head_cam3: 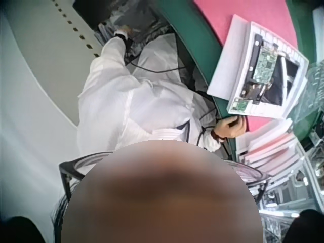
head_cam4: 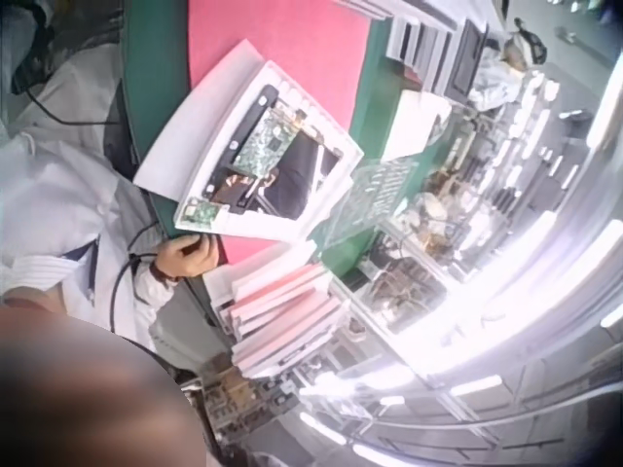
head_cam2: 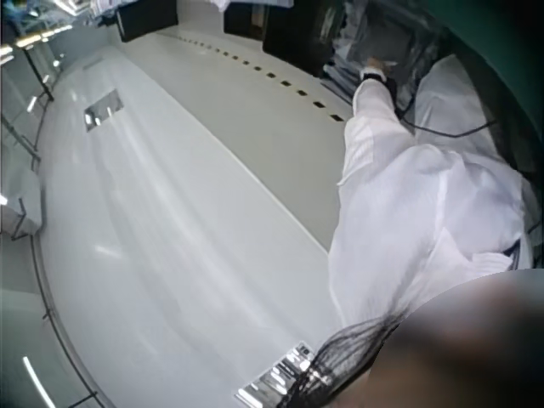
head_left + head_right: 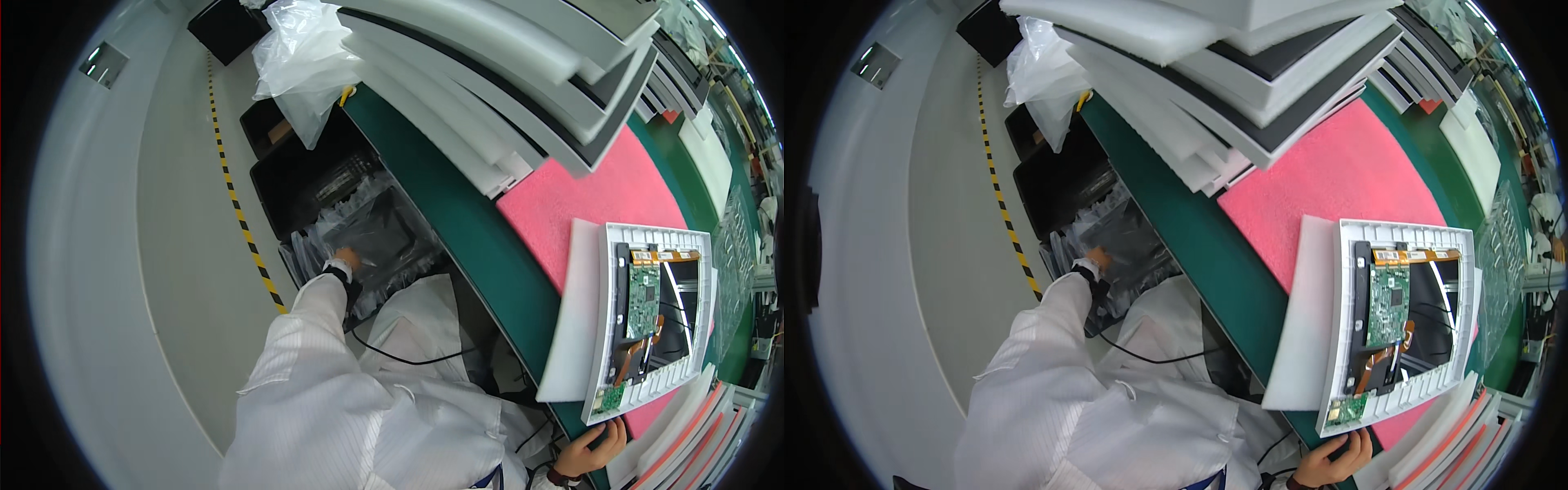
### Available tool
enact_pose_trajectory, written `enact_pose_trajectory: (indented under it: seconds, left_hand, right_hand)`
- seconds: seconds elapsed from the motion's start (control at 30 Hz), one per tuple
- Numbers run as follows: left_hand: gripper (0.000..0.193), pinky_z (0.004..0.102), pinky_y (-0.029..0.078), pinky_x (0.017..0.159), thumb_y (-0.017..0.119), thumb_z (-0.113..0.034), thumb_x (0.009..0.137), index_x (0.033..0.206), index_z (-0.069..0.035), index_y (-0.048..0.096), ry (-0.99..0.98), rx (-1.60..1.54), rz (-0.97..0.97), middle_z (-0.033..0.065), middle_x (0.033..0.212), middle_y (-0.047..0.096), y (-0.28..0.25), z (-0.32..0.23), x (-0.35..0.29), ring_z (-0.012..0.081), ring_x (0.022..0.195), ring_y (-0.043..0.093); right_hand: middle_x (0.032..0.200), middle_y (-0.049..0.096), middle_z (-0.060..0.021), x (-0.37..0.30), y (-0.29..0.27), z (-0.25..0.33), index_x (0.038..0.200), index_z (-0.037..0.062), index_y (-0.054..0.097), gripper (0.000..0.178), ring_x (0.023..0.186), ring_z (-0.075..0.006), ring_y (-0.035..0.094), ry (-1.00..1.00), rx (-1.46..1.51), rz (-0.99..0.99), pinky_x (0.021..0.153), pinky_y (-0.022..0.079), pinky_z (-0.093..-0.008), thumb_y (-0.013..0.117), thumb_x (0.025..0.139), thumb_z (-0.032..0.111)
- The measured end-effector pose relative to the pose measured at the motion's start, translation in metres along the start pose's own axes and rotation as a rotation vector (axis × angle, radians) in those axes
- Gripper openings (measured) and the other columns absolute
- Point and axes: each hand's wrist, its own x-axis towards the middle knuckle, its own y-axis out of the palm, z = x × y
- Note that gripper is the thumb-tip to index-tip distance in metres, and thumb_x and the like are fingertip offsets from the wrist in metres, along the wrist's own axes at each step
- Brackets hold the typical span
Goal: The person assembles an electronic device by connecting a ribbon cable to a circuit board, placing a black back cover over the assembly, and securing it. They then flip the unit and place a white protective sheet over the screen before stacking the finished unit.
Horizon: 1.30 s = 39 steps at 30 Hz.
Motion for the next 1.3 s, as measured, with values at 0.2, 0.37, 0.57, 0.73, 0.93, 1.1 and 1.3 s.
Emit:
enact_pose_trajectory:
  seconds: [0.2, 0.37, 0.57, 0.73, 0.93, 1.1, 1.3]
  left_hand:
    - [0.041, 0.0452, 0.04, 0.102, 0.056, -0.021, 0.088, 0.127, -0.008, 0.057, -0.195, 0.104, 0.015, 0.0129, 0.15, 0.03, -0.025, -0.05, 0.009, 0.0334, 0.133, 0.037]
    - [0.039, 0.0469, 0.031, 0.108, 0.056, -0.021, 0.089, 0.125, -0.008, 0.06, -0.186, 0.057, -0.08, 0.0123, 0.155, 0.019, -0.006, -0.059, 0.026, 0.0318, 0.139, 0.027]
    - [0.041, 0.0492, 0.027, 0.11, 0.057, -0.025, 0.091, 0.131, -0.016, 0.058, -0.192, 0.073, 0.034, 0.0093, 0.16, 0.008, -0.041, -0.088, 0.06, 0.0331, 0.143, 0.02]
    - [0.034, 0.0477, 0.034, 0.105, 0.057, -0.027, 0.091, 0.123, -0.016, 0.061, -0.201, 0.101, 0.127, 0.0104, 0.145, 0.026, -0.043, -0.08, 0.09, 0.0323, 0.133, 0.033]
    - [0.025, 0.045, 0.046, 0.096, 0.057, -0.027, 0.09, 0.11, -0.014, 0.067, -0.055, 0.158, -0.049, 0.014, 0.121, 0.056, -0.015, -0.043, 0.113, 0.0311, 0.116, 0.055]
    - [0.026, 0.046, 0.053, 0.082, 0.055, -0.026, 0.089, 0.105, -0.008, 0.066, -0.049, -0.005, -0.22, 0.0179, 0.103, 0.068, -0.049, -0.055, 0.071, 0.0379, 0.098, 0.065]
    - [0.081, 0.0516, 0.049, 0.085, 0.068, -0.017, 0.077, 0.144, -0.01, 0.023, 0.042, -0.359, -0.372, 0.0279, 0.102, 0.065, -0.059, -0.025, 0.012, 0.0452, 0.099, 0.062]
  right_hand:
    - [0.091, 0.064, -0.0218, 0.018, -0.004, 0.026, 0.088, -0.0058, 0.066, 0.028, 0.083, -0.0395, 0.059, -0.086, -0.091, -0.08, 0.08, 0.047, -0.0468, 0.053, 0.094, 0.019]
    - [0.107, 0.059, -0.023, 0.006, 0.001, 0.002, 0.098, -0.0101, 0.058, 0.016, 0.096, -0.039, 0.055, -0.015, -0.063, 0.054, 0.086, 0.042, -0.045, 0.052, 0.088, 0.001]
    - [0.106, 0.059, -0.0229, 0.005, -0.001, 0.008, 0.098, -0.0097, 0.059, 0.017, 0.096, -0.0387, 0.056, 0.02, -0.093, 0.074, 0.086, 0.043, -0.0446, 0.052, 0.088, 0.002]
    - [0.107, 0.059, -0.0227, 0.003, -0.001, 0.007, 0.098, -0.0092, 0.059, 0.017, 0.097, -0.0385, 0.056, 0.04, -0.078, 0.072, 0.087, 0.043, -0.0442, 0.053, 0.087, 0.003]
    - [0.107, 0.059, -0.0226, 0.007, -0.004, 0.006, 0.097, -0.0096, 0.059, 0.016, 0.098, -0.0389, 0.056, 0.031, -0.076, 0.064, 0.086, 0.043, -0.045, 0.053, 0.088, 0.002]
    - [0.107, 0.06, -0.0226, -0.001, -0.001, 0.007, 0.094, -0.0097, 0.059, 0.013, 0.097, -0.0386, 0.056, 0.036, -0.088, 0.048, 0.086, 0.043, -0.0448, 0.054, 0.089, 0.001]
    - [0.106, 0.061, -0.022, 0.004, 0.0, 0.001, 0.091, -0.0097, 0.059, 0.01, 0.097, -0.038, 0.056, -0.013, -0.023, -0.026, 0.085, 0.044, -0.0455, 0.055, 0.088, -0.001]
